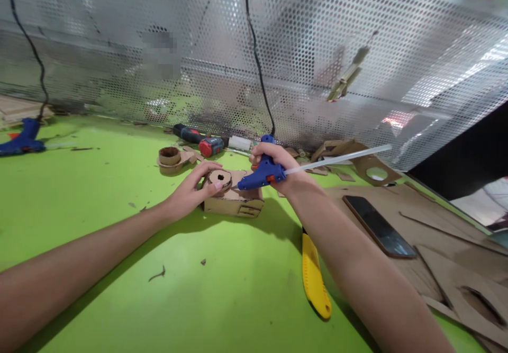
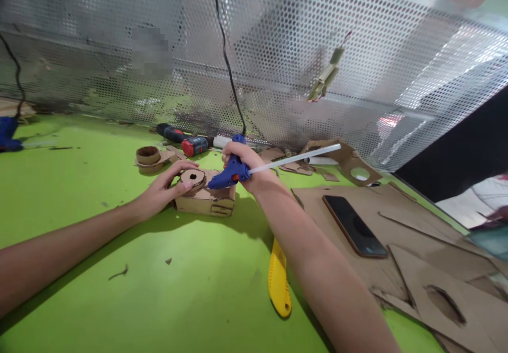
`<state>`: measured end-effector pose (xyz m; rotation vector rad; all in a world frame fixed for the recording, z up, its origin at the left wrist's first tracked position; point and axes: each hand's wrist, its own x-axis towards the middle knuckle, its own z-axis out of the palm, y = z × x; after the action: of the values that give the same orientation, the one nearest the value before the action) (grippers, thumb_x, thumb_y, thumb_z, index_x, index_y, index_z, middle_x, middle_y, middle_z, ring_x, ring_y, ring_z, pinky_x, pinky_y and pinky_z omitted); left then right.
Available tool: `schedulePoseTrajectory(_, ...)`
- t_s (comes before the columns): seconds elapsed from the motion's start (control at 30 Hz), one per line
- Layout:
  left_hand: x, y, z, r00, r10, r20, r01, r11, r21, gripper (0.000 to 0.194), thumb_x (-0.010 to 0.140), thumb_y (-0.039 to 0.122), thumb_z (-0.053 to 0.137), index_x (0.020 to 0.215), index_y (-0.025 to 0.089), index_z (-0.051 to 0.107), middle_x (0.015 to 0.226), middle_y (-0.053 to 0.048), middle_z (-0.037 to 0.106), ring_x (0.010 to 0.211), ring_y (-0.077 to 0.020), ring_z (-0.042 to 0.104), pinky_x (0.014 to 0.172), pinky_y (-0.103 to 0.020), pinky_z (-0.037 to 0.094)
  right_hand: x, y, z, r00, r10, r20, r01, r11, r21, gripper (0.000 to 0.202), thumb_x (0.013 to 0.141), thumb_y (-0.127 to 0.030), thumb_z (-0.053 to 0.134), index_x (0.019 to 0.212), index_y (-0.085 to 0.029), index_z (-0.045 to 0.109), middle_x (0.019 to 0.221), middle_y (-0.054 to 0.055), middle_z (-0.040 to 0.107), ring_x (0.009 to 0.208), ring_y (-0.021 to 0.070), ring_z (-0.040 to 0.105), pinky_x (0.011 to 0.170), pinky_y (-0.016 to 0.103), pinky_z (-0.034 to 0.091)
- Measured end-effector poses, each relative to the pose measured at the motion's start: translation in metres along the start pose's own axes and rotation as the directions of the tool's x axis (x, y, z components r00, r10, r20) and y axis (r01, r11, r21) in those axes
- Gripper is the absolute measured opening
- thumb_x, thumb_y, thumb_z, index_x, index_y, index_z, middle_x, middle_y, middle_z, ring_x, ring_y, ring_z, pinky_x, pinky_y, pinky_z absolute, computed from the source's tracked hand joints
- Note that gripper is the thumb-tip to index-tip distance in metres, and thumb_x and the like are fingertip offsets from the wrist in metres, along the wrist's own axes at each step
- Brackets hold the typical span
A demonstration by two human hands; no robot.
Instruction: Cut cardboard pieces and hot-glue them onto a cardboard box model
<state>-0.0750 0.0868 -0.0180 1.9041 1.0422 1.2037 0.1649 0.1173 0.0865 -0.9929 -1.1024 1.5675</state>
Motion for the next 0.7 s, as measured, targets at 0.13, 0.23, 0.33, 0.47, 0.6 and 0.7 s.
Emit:
schedulePoseTrajectory(0.13,0.0013,0.0001,0.0005,1.000,-0.012,-0.025,0.012,1.000,0.004,0.052,0.096,0.063,0.076,0.131,0.026,0.066,0.139,-0.010,0.068,0.138,-0.0366,0.061,0.120,-0.050,0.046,0.0035,0.0034,-0.0009,0.999,-0.030,-0.023,0.030,1.000,0.003,0.023,0.061,-0.022,0.079,0.064,-0.021,0.056,0.062,-0.002,0.056,0.061,0.0111,0.051,0.055,0.023,0.044)
schedulePoseTrajectory(0.23,0.0012,0.0004,0.0009,0.999,-0.015,-0.039,0.015,1.000,0.008,0.052,0.095,0.064,0.077,0.129,0.026,0.066,0.134,-0.010,0.068,0.133,-0.0360,0.063,0.116,-0.048,0.048,0.0046,0.0052,0.0000,0.998,-0.027,-0.049,0.027,1.000,-0.002,0.020,0.059,-0.023,0.077,0.062,-0.021,0.056,0.062,-0.002,0.056,0.059,0.0109,0.050,0.055,0.024,0.046)
schedulePoseTrajectory(0.33,-0.0002,0.0019,0.0005,1.000,-0.016,-0.025,0.016,1.000,0.008,0.051,0.097,0.064,0.075,0.130,0.026,0.065,0.134,-0.009,0.068,0.132,-0.0355,0.062,0.113,-0.047,0.049,0.0041,0.0044,0.0017,0.997,-0.023,-0.067,0.023,1.000,-0.002,0.019,0.059,-0.022,0.075,0.061,-0.021,0.057,0.061,-0.001,0.056,0.058,0.0107,0.050,0.055,0.024,0.047)
schedulePoseTrajectory(0.47,-0.0017,0.0032,-0.0002,1.000,0.004,-0.004,-0.004,1.000,-0.025,0.047,0.104,0.064,0.065,0.134,0.028,0.066,0.140,-0.010,0.067,0.137,-0.0351,0.060,0.120,-0.049,0.044,0.0024,0.0022,0.0045,0.996,-0.032,-0.079,0.031,0.999,-0.011,0.016,0.060,-0.022,0.074,0.059,-0.020,0.058,0.061,-0.001,0.056,0.057,0.0104,0.049,0.054,0.024,0.045)
schedulePoseTrajectory(0.6,-0.0010,0.0011,0.0004,1.000,0.010,-0.015,-0.010,1.000,-0.022,0.046,0.103,0.064,0.066,0.132,0.027,0.066,0.138,-0.010,0.068,0.136,-0.0350,0.060,0.119,-0.049,0.044,0.0010,0.0030,0.0064,0.998,-0.002,-0.070,0.001,1.000,-0.017,0.017,0.061,-0.020,0.074,0.060,-0.021,0.057,0.060,0.000,0.056,0.057,0.0114,0.049,0.053,0.026,0.043)
schedulePoseTrajectory(0.7,0.0000,-0.0004,0.0008,1.000,0.019,-0.023,-0.020,1.000,-0.016,0.046,0.101,0.063,0.069,0.129,0.027,0.066,0.134,-0.009,0.068,0.133,-0.0344,0.060,0.117,-0.048,0.044,-0.0002,0.0045,0.0072,0.999,0.005,-0.044,-0.005,1.000,0.001,0.022,0.064,-0.018,0.077,0.063,-0.022,0.055,0.060,-0.001,0.056,0.057,0.0118,0.049,0.053,0.026,0.044)
